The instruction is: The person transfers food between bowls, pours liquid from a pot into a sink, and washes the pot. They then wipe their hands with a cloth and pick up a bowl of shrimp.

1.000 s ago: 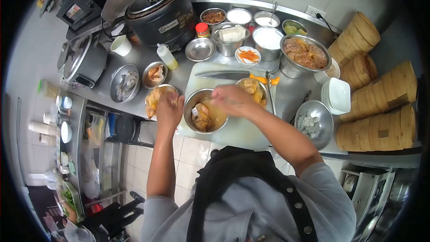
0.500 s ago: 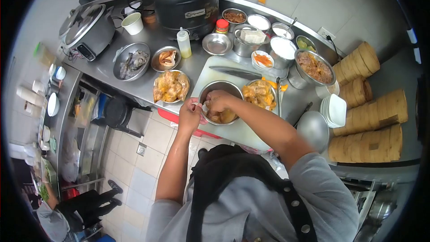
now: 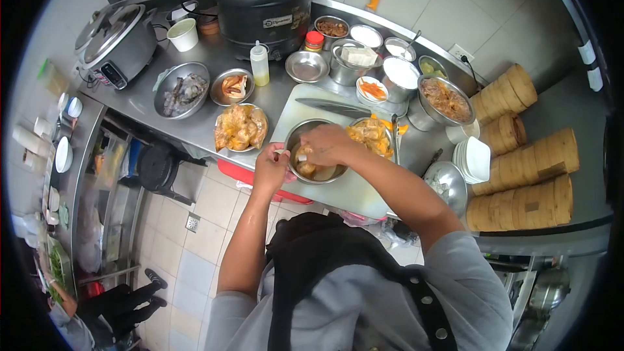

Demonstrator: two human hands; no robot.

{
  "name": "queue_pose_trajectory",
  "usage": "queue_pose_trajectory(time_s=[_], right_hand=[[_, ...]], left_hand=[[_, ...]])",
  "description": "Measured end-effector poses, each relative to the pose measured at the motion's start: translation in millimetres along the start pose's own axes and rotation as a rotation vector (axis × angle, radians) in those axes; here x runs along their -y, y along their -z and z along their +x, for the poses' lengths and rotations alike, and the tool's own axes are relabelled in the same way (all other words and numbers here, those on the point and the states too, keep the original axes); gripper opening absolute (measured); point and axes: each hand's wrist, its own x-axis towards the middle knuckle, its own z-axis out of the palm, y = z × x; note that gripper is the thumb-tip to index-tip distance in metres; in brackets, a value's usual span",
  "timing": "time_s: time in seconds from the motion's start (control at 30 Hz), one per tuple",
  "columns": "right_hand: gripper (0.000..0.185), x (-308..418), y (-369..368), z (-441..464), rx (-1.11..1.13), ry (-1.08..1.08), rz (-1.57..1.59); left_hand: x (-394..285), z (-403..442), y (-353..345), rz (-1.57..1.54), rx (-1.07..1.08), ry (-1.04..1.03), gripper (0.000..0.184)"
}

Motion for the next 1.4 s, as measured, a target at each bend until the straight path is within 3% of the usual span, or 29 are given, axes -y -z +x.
queue_pose_trajectory(time_s=[0.2,0.27,0.47,0.53,0.63,0.77,0.9,1.0,1.07,1.1,1.17,1.4], right_hand=[[0.037,5,33,-30,-0.201,-0.168,0.153],[0.038,2,36,-35,-0.257,-0.197,0.205],[0.04,-12,10,-47,-0.335,-0.228,0.245],[0.032,-14,15,-54,-0.397,-0.319,0.401],[0.036,-25,36,-71,-0.392,-0.398,0.591],[0.031,-62,61,-90,-0.543,-0.289,0.67],[0.03,-66,94,-112,-0.564,-0.386,0.363],[0.027,-85,68,-124,-0.635,-0.296,0.3],[0.026,-112,26,-127,-0.728,-0.079,0.083],[0.026,-120,5,-133,-0.733,-0.077,0.088],[0.029,-125,-25,-144,-0.456,-0.142,0.128],[0.036,-106,-21,-159,-0.554,-0.229,0.152]], left_hand=[[9,6,6,0.299,-0.027,-0.172,0.023],[12,11,10,0.606,-0.095,-0.389,0.022],[19,22,12,0.406,-0.036,-0.227,0.024],[14,19,8,0.347,-0.009,-0.195,0.022],[13,18,8,0.291,0.02,-0.19,0.018],[12,17,5,0.276,0.032,-0.186,0.015],[17,19,6,0.258,-0.007,-0.181,0.017],[15,17,4,0.271,-0.028,-0.167,0.018],[7,10,1,0.276,-0.042,-0.139,0.018],[4,8,-1,0.271,-0.053,-0.11,0.018],[5,8,-3,0.276,-0.065,-0.115,0.019],[3,11,-9,0.266,-0.098,-0.098,0.012]])
